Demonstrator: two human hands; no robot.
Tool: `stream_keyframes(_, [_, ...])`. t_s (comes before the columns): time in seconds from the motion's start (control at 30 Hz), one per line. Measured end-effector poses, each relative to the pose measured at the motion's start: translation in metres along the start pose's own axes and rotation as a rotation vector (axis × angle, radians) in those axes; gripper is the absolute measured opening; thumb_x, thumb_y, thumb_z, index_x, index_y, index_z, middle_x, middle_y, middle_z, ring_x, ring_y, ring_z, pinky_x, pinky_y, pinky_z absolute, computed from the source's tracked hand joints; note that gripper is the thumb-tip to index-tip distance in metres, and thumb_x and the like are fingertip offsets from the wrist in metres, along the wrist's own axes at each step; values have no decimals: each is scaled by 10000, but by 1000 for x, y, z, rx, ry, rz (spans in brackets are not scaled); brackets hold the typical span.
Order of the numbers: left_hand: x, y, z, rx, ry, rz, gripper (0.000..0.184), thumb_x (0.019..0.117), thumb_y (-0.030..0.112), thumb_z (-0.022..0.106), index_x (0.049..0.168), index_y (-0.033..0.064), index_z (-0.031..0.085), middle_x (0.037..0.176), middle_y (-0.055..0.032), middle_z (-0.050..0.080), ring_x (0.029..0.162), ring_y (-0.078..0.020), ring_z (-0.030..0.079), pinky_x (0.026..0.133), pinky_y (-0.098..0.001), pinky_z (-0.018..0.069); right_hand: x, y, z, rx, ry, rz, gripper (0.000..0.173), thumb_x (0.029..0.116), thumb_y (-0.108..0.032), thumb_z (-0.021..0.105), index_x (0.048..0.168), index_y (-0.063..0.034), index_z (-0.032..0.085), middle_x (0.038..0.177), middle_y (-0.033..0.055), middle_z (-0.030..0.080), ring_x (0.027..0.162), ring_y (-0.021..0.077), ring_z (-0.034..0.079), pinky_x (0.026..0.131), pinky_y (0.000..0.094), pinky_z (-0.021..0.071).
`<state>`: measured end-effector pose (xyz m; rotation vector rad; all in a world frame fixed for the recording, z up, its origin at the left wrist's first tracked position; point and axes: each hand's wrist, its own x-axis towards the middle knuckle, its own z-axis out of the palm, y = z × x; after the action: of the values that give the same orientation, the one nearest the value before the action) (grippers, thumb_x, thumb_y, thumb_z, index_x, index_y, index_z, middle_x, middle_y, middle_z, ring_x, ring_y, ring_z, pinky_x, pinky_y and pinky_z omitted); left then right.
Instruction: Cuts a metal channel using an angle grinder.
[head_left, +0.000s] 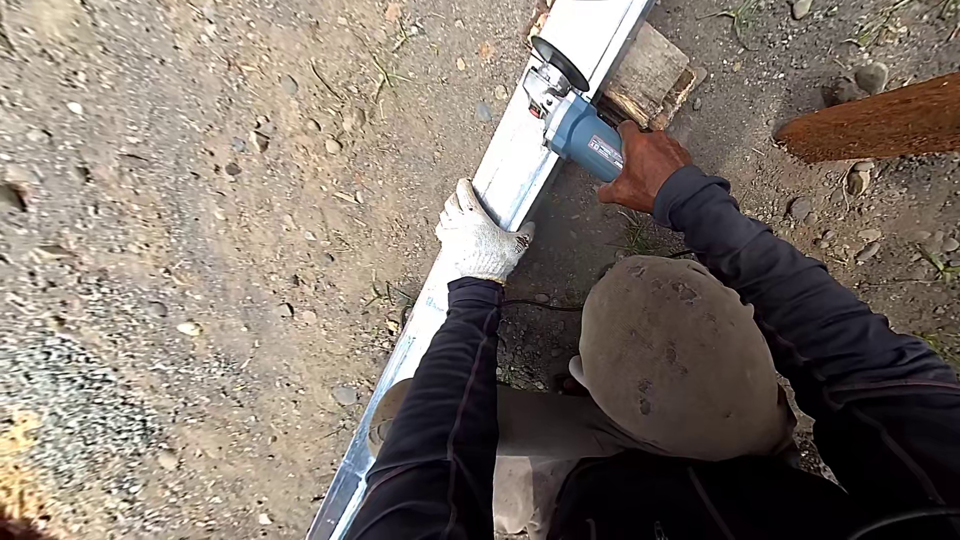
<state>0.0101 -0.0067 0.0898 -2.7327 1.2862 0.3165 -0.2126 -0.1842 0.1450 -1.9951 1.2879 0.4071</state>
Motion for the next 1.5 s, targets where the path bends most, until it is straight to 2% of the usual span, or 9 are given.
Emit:
stream_keyframes(0.77, [3, -3, 7, 19, 40, 3, 1283, 553, 792, 730, 1581, 137, 330, 1468, -199, 517, 1308, -415, 527, 1021, -619, 442, -2, 2, 0, 15, 6, 4, 891, 717, -495, 837, 1433, -99, 484, 1134, 204, 693, 1046, 408, 689, 819, 630, 547])
stream_keyframes(1.2, [3, -3, 7, 18, 25, 2, 1296, 544, 782, 738, 1586, 133, 322, 1473, -209, 512, 1303, -421, 527, 1020, -622, 436, -5, 7, 2, 0, 0, 8, 917, 724, -521, 825, 1455, -99, 467, 1169, 204, 686, 1076, 402, 682, 845, 625, 544])
stream_keyframes(1.3, [3, -3, 7, 3, 22, -2, 1310, 538, 790, 743, 1588, 133, 318, 1475, -217, 506, 1300, -431, 524, 1017, -629, 433, -7, 11, 3, -2, 8, -1, 934, 716, -528, 827, 1455, -85, 468, 1143, 203, 693, 1061, 400, 688, 840, 620, 546])
stream_keyframes(1.4, [4, -1, 5, -10, 5, 5, 1288, 550, 767, 753, 1585, 134, 323, 1454, -226, 512, 1282, -441, 529, 1003, -629, 440, -7, 13, 3, 7, 9, 0, 921, 708, -518, 833, 1440, -88, 478, 1123, 200, 698, 1045, 403, 690, 827, 625, 546])
stream_keyframes(1.5, [-2, 11, 15, -3, -83, -15, 1288, 552, 685, 821, 1588, 113, 312, 1470, -239, 496, 1288, -462, 524, 1012, -645, 443, -5, 11, 6, -3, -4, 17, 885, 703, -501, 830, 1419, -106, 493, 1112, 191, 702, 1025, 400, 696, 802, 625, 550])
